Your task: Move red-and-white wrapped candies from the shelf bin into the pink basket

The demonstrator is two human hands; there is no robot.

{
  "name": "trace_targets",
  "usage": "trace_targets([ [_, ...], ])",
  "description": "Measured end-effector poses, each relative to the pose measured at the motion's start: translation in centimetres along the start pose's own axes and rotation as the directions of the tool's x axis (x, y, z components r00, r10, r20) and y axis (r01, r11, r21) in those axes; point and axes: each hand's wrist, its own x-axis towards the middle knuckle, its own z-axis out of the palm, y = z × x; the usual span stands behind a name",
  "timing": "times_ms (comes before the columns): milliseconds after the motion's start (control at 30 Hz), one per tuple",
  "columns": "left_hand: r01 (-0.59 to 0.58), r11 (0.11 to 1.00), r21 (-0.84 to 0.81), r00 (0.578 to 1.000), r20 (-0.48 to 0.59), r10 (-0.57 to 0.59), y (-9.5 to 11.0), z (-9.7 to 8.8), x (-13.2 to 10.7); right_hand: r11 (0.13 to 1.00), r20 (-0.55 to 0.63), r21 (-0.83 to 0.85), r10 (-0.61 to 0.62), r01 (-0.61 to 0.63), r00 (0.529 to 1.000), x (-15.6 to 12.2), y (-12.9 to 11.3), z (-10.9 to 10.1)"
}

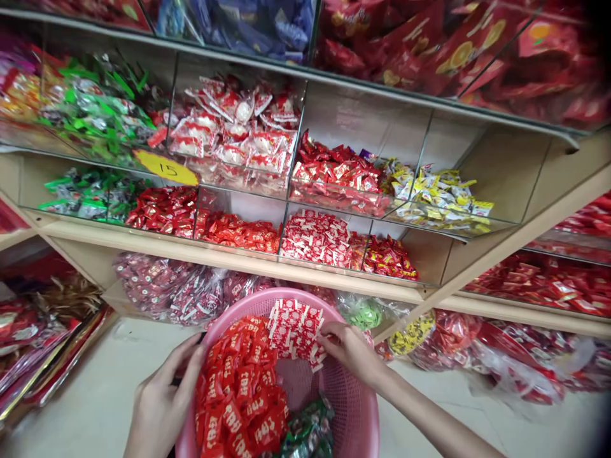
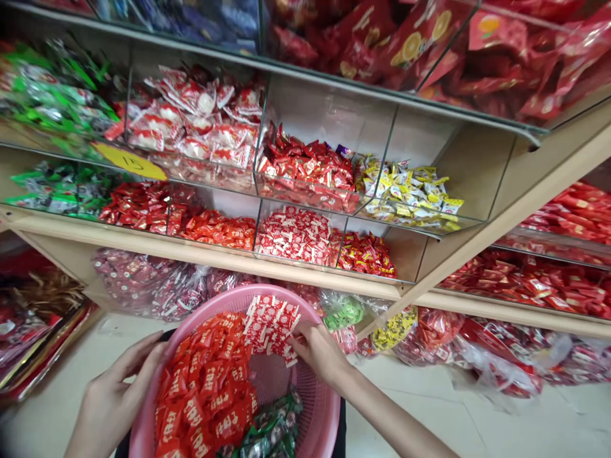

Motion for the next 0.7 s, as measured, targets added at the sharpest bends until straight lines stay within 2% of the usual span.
trace_targets([
  [67,0.023,0.999,-0.032,0.999,0.047,-0.021,-0.2,0.1,0.3,1.0,-0.059,-0.013,-0.005,0.004,0.998,0.8,-0.2,-0.2],
  [267,0.036,0.998,-0.054,0.999,0.032,-0.035,-0.4,0.1,0.2,0.986,-0.227,-0.163,-0.068,0.031,0.972,4.4,-0.1,-0.2],
  [467,0.058,0.997,-0.045,0.998,0.002,-0.058,-0.6,-0.4,0.0,0.941,-0.213,-0.337,-0.085,0.009,0.973,7.3,-0.7,1.3],
  [700,0.11,0.993,-0.048,0.994,0.01,-0.109,-1.7,-0.5,-0.1,0.887,-0.188,-0.462,-0.085,-0.012,0.978,8.2,-0.6,2.8],
])
